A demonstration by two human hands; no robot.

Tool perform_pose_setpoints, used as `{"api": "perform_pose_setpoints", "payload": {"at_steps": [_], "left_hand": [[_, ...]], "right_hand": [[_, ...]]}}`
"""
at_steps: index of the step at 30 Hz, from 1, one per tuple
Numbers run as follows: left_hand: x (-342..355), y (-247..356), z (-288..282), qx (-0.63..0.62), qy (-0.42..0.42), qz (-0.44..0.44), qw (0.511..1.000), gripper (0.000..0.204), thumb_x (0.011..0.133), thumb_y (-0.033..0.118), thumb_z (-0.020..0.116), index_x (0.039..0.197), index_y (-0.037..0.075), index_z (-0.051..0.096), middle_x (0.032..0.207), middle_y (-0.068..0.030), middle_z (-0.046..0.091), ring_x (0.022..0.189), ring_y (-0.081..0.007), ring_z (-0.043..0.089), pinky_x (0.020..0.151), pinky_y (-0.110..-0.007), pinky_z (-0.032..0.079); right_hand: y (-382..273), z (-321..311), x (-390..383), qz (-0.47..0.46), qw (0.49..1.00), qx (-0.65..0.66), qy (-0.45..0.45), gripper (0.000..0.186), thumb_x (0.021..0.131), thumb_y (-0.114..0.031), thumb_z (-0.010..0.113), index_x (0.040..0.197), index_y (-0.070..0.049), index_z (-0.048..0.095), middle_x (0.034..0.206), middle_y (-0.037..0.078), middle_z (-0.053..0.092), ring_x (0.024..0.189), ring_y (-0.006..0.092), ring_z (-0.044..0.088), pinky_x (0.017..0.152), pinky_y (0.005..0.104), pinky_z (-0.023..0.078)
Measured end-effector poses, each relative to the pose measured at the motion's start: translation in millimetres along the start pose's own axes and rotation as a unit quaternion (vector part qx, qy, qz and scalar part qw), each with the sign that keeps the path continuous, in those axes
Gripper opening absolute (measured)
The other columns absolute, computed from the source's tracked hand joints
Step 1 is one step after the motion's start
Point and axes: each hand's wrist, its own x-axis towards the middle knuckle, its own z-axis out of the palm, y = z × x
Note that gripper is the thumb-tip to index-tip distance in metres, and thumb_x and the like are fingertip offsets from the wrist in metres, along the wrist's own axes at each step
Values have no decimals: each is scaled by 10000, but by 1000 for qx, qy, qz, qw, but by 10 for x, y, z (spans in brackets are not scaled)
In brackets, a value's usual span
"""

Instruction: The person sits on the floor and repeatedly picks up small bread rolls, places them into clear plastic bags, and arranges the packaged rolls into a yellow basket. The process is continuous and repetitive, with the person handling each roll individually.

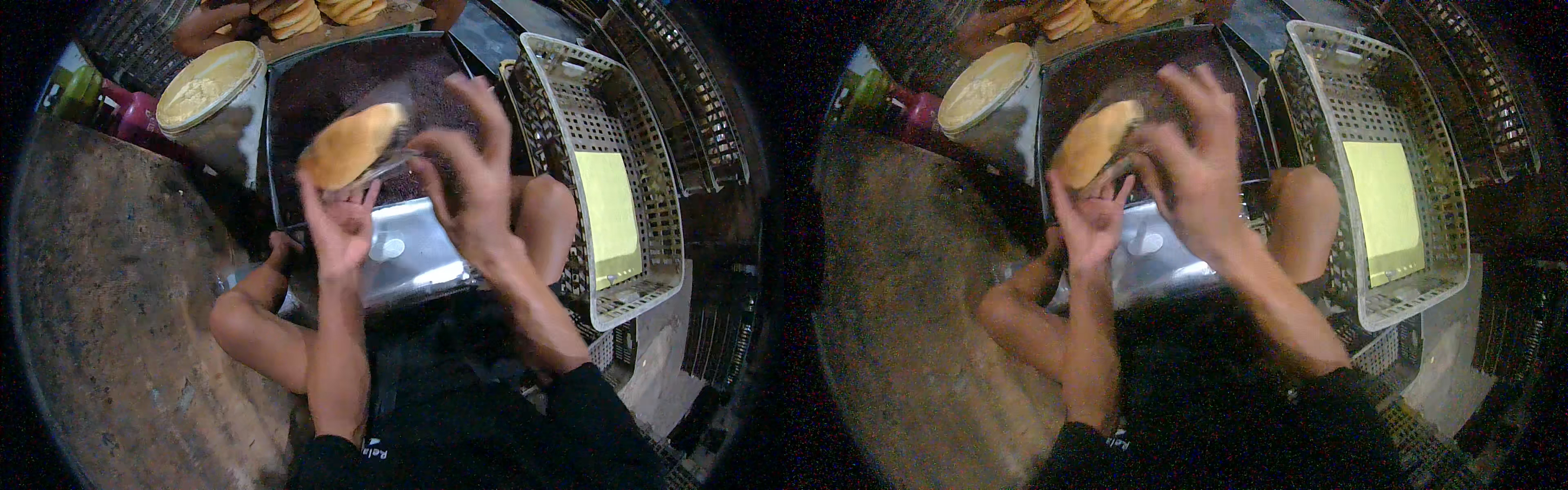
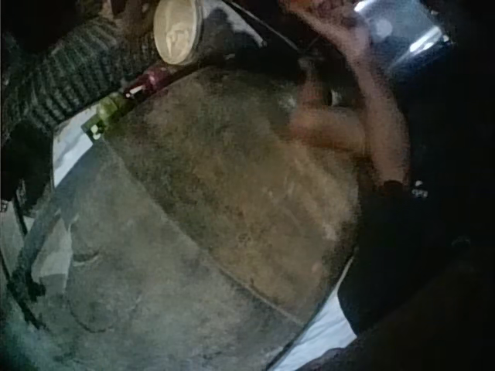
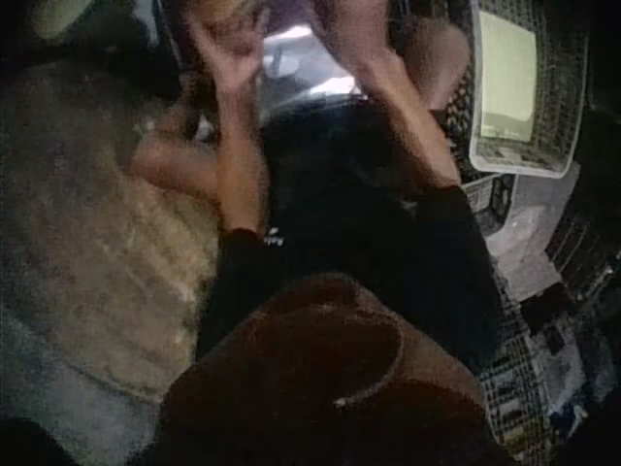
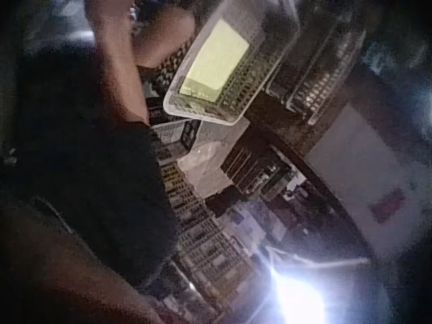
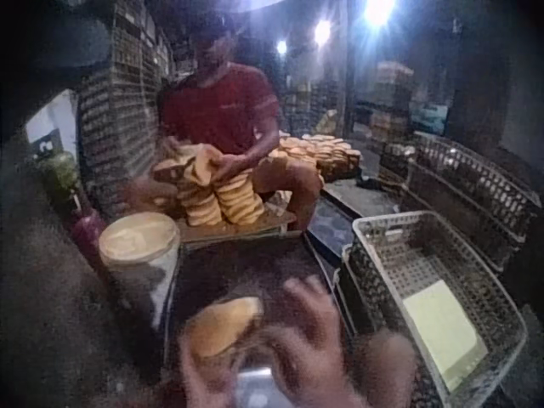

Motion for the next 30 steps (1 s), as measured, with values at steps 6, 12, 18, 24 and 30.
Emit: {"api": "perform_pose_setpoints", "payload": {"at_steps": [6,12,18,24,30], "left_hand": [[-87,-589,712,258,-78,100,958,716,855,410,735,1370,-3,456,1347,-197,532,1230,-279,531,1048,-432,389],[153,-493,479,831,-256,-114,480,644,820,598,681,1016,-15,688,1054,-200,694,990,-309,674,857,-415,516],[183,-558,-694,925,-269,-93,251,648,836,642,624,863,1,721,789,-171,708,755,-323,701,726,-424,536],[-186,-337,-512,791,-197,-113,568,433,887,480,657,875,51,718,719,-150,692,663,-306,685,622,-409,510],[-198,-609,-488,487,-109,-96,861,485,940,502,577,948,30,684,767,-112,699,677,-230,693,583,-345,526]], "right_hand": [[295,-531,94,-59,925,-286,-245,622,788,-226,718,1351,-145,469,1353,165,541,1250,349,522,1106,581,311],[2435,-1409,483,208,918,-275,-197,736,780,-297,700,1386,-58,356,967,250,686,910,422,672,774,500,539],[3880,-731,494,293,902,-214,-232,668,882,-488,613,1278,10,406,1055,295,662,1001,429,658,844,481,520],[1294,-406,192,171,897,-21,-407,510,878,-468,640,1108,-16,575,1042,219,678,959,406,668,837,520,495],[321,-318,-456,290,891,282,-206,147,955,-117,604,980,23,641,840,69,650,819,163,658,722,293,535]]}}
